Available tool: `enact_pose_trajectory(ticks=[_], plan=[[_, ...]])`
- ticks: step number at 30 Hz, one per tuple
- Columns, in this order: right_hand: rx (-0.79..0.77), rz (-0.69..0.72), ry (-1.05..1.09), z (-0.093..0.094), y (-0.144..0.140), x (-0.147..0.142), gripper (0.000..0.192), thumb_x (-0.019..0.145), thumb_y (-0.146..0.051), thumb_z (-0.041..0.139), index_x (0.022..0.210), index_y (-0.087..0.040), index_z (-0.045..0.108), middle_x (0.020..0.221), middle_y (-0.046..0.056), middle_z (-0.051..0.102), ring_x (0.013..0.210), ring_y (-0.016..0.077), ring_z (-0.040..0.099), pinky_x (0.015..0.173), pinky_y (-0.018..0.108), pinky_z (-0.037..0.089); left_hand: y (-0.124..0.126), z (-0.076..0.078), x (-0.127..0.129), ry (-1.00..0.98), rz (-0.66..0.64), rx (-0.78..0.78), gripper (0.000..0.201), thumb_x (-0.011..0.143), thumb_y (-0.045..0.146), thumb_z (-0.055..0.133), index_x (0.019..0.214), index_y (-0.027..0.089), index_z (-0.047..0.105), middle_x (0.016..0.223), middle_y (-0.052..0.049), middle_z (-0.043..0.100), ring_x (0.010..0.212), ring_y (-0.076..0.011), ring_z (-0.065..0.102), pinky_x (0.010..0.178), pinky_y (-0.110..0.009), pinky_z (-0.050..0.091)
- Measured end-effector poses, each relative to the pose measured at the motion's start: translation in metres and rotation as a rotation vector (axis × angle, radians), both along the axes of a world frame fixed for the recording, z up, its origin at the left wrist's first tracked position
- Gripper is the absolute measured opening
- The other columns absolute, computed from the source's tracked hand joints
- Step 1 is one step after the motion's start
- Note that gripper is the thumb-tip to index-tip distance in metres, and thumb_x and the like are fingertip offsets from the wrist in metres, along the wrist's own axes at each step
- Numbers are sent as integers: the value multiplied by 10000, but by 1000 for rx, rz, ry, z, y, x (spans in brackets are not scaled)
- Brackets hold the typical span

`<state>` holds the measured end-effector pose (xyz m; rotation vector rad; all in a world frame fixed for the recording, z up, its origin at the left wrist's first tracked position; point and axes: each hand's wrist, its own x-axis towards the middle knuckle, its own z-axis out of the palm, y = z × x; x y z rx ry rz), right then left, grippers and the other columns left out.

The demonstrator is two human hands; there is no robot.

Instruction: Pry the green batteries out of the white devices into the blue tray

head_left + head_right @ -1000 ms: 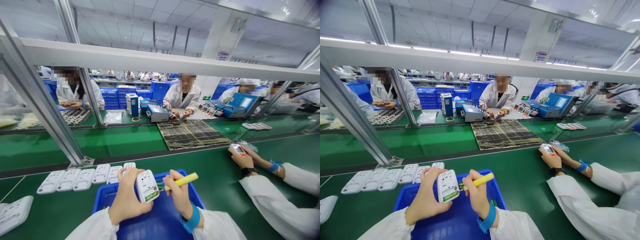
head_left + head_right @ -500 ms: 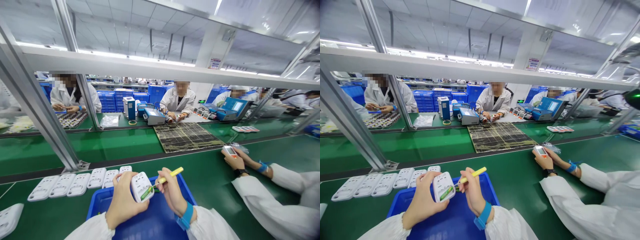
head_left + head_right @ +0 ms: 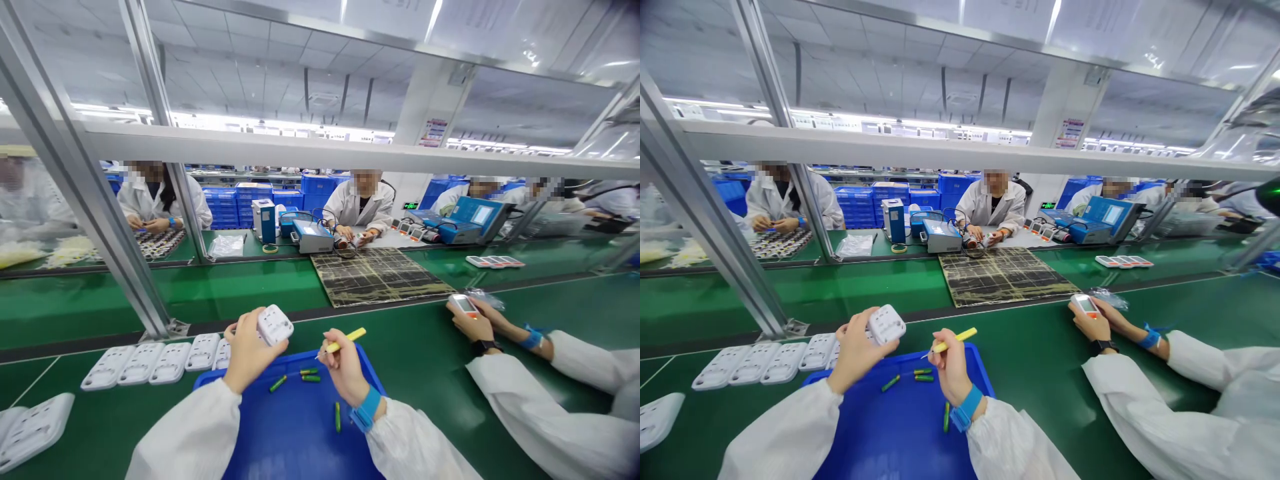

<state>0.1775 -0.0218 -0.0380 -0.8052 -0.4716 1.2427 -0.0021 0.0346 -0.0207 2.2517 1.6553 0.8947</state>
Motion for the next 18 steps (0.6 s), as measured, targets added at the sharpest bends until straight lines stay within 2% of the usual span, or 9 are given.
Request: enact_pose_trajectory(ticks=[2, 5, 8, 11, 14, 18], plan=[[14, -4, -10, -1, 0, -2, 316, 648, -246, 599, 473, -217, 338, 315, -92, 339, 332, 59, 213, 415, 232, 231, 21, -5, 7, 30, -33, -129, 678, 652, 508, 625, 1243, 249, 417, 1263, -94, 523, 1192, -294, 450, 977, -453, 279], [23, -23, -24, -1, 1, -4, 284, 632, -244, 593, 474, -215, 359, 310, -95, 337, 326, 58, 214, 407, 224, 214, 41, -19, 16, 125, -179, -234, 657, 608, 509, 653, 1192, 264, 477, 1214, -82, 551, 1178, -299, 458, 969, -455, 289], [15, -33, -31, -1, 3, -4, 260, 615, -260, 575, 468, -219, 364, 301, -94, 332, 317, 56, 196, 396, 222, 195, 51, -36, 17, 224, -302, -275, 611, 519, 438, 706, 1083, 259, 555, 1131, -90, 598, 1164, -341, 443, 957, -523, 266], [5, -32, -31, 0, 5, -4, 238, 602, -258, 561, 468, -219, 369, 299, -90, 335, 315, 58, 197, 393, 221, 184, 59, -48, 9, 304, -339, -303, 581, 532, 406, 671, 1083, 260, 560, 1155, -122, 578, 1139, -373, 424, 901, -607, 255], [-12, -7, -28, 1, 5, -4, 232, 603, -242, 559, 477, -215, 366, 303, -87, 347, 321, 57, 219, 405, 216, 205, 66, -50, 1, 365, -350, -338, 571, 545, 437, 642, 1087, 279, 562, 1137, -129, 564, 1091, -380, 435, 839, -633, 274], [-34, 5, -25, 0, 4, -3, 220, 602, -251, 560, 483, -210, 380, 311, -84, 354, 332, 58, 232, 413, 215, 215, 65, -44, -10, 421, -366, -378, 571, 579, 506, 606, 1114, 318, 538, 1140, -121, 542, 1096, -374, 429, 818, -593, 304]])
